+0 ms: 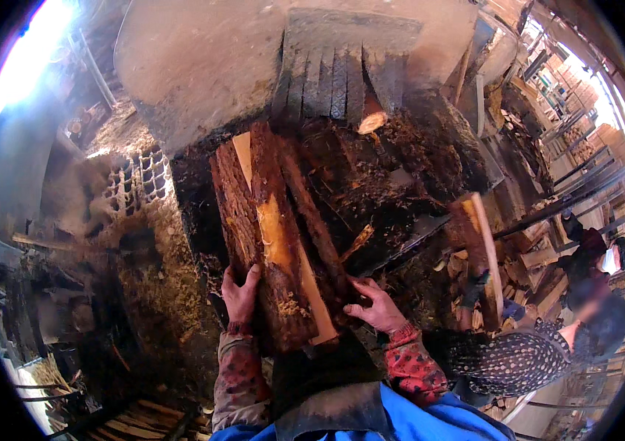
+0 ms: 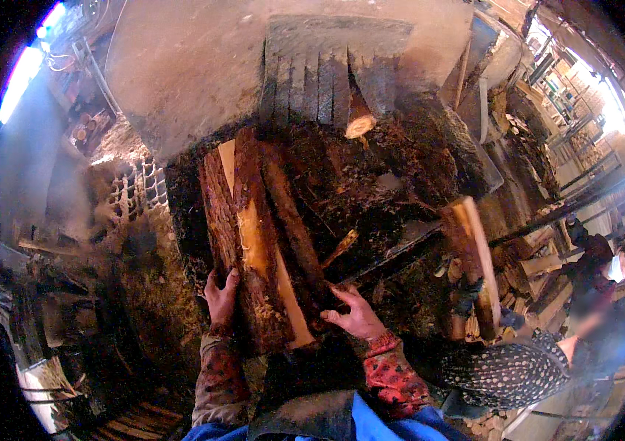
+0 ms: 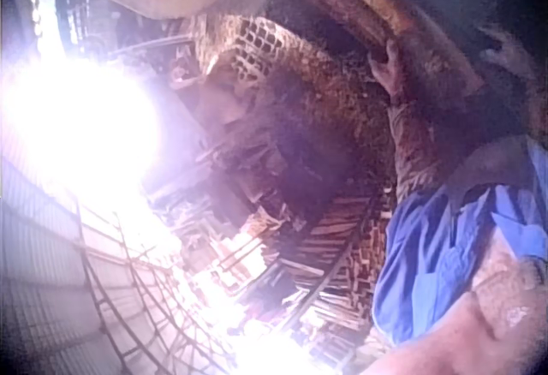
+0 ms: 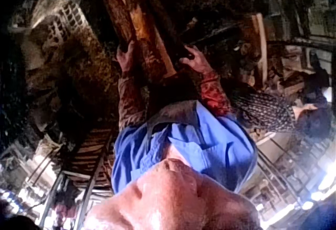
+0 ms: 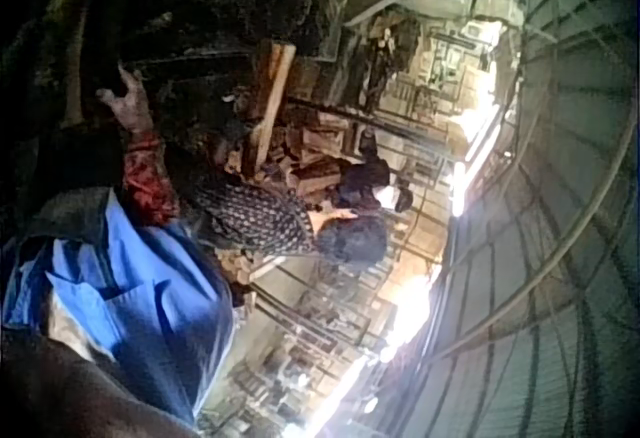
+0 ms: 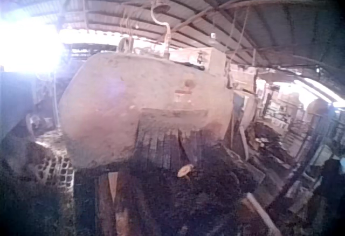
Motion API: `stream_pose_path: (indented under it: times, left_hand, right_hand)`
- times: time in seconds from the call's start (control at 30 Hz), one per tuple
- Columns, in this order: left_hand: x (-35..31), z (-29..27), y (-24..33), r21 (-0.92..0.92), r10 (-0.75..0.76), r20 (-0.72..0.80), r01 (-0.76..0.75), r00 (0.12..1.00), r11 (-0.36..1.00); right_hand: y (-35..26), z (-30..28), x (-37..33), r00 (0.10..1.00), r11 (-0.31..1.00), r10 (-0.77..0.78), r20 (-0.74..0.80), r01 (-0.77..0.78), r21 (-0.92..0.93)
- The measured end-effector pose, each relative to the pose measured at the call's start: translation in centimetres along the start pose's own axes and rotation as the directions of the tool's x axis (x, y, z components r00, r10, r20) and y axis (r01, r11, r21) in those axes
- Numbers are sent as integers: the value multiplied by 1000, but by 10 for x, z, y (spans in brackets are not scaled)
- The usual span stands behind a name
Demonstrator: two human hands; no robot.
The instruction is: The person repeatedly picks up split logs from a wood splitter, carries them to a nearby metal rack, and stacks them in neat piles. The person handles the logs by hand and places them one at a time onto the rack.
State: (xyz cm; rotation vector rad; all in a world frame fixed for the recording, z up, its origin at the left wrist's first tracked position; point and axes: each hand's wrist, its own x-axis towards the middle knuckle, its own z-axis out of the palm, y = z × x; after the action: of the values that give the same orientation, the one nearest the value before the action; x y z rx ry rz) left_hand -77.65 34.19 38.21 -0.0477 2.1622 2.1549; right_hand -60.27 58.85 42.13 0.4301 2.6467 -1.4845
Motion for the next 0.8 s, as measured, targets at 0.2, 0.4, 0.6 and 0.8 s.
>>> stream_pose_path:
  times: [0.2, 0.4, 0.6, 0.8]
  left_hand:
    - [-1, 0, 5, 74, -20, -30, 22, 999, 997]
    - [6, -8, -26, 17, 13, -43, -12, 999, 1000]
    - [-1, -1, 9, 85, 35, -2, -35, 999, 996]
    - [-2, -3, 11, 83, 44, -2, -44, 999, 996]
  right_hand:
    - [-56, 4, -1, 975, 974, -209, -71, 214, 74]
    - [-26, 17, 33, 964, 969, -224, -140, 236, 76]
    - [-30, 27, 95, 959, 953, -187, -214, 230, 197]
    - [1, 8, 101, 980, 858, -163, -113, 197, 475]
